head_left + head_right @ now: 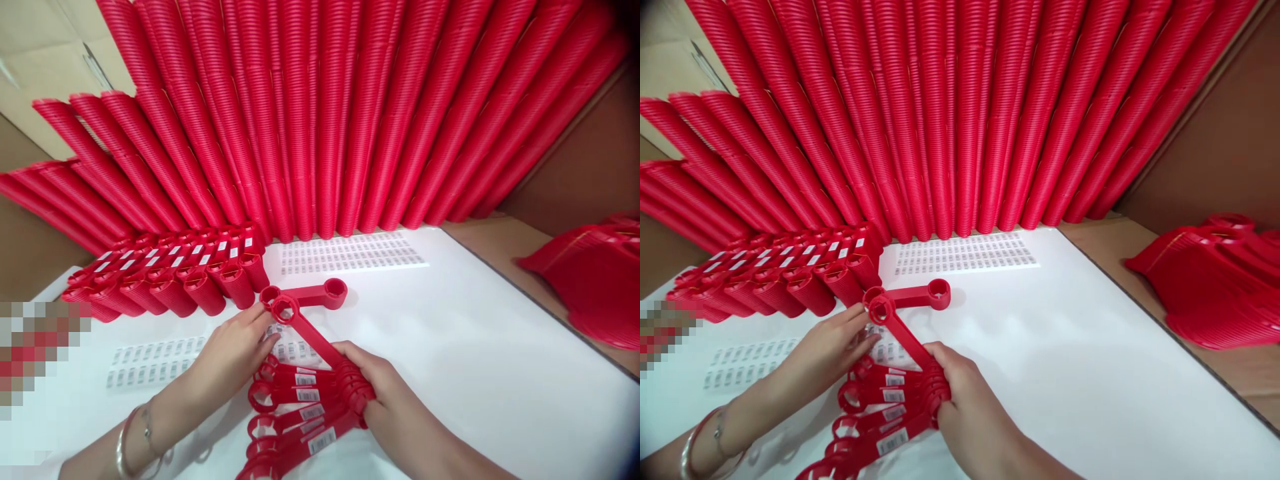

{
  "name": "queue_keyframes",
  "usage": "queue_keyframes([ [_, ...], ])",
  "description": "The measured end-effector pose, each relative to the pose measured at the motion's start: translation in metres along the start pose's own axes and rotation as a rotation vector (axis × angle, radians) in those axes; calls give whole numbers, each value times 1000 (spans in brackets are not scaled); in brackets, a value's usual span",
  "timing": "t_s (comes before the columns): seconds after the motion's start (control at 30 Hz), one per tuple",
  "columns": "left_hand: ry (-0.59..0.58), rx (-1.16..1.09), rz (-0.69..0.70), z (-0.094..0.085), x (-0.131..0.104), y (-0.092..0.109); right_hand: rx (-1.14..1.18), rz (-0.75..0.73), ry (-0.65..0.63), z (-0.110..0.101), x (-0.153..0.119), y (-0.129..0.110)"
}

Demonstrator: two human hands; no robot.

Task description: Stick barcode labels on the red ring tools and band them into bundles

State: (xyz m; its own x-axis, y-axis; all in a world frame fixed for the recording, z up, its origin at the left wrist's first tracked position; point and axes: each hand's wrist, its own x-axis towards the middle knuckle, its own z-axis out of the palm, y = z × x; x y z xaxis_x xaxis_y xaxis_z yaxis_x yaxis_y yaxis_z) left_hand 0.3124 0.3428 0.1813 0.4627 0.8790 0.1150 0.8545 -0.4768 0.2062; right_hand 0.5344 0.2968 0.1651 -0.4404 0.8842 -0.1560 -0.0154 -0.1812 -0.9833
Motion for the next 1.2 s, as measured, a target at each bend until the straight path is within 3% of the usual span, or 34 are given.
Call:
queue_keyframes([
  [0.13,13,-57,2,3,1,1,2,10,1,-1,1,0],
  [0.3,-22,-251,-8,-8,-3,8,20,25,-5,-1,2,1],
  [0.47,-97,-665,-120,-19,-5,23,29,17,-5,2,3,2],
  [0.63,-185,-1004,-203,-14,0,37,13,-8,-22,4,2,-4],
  [1.2,-164,-1062,-199,-8,6,40,-60,-48,-28,2,-2,-8],
])
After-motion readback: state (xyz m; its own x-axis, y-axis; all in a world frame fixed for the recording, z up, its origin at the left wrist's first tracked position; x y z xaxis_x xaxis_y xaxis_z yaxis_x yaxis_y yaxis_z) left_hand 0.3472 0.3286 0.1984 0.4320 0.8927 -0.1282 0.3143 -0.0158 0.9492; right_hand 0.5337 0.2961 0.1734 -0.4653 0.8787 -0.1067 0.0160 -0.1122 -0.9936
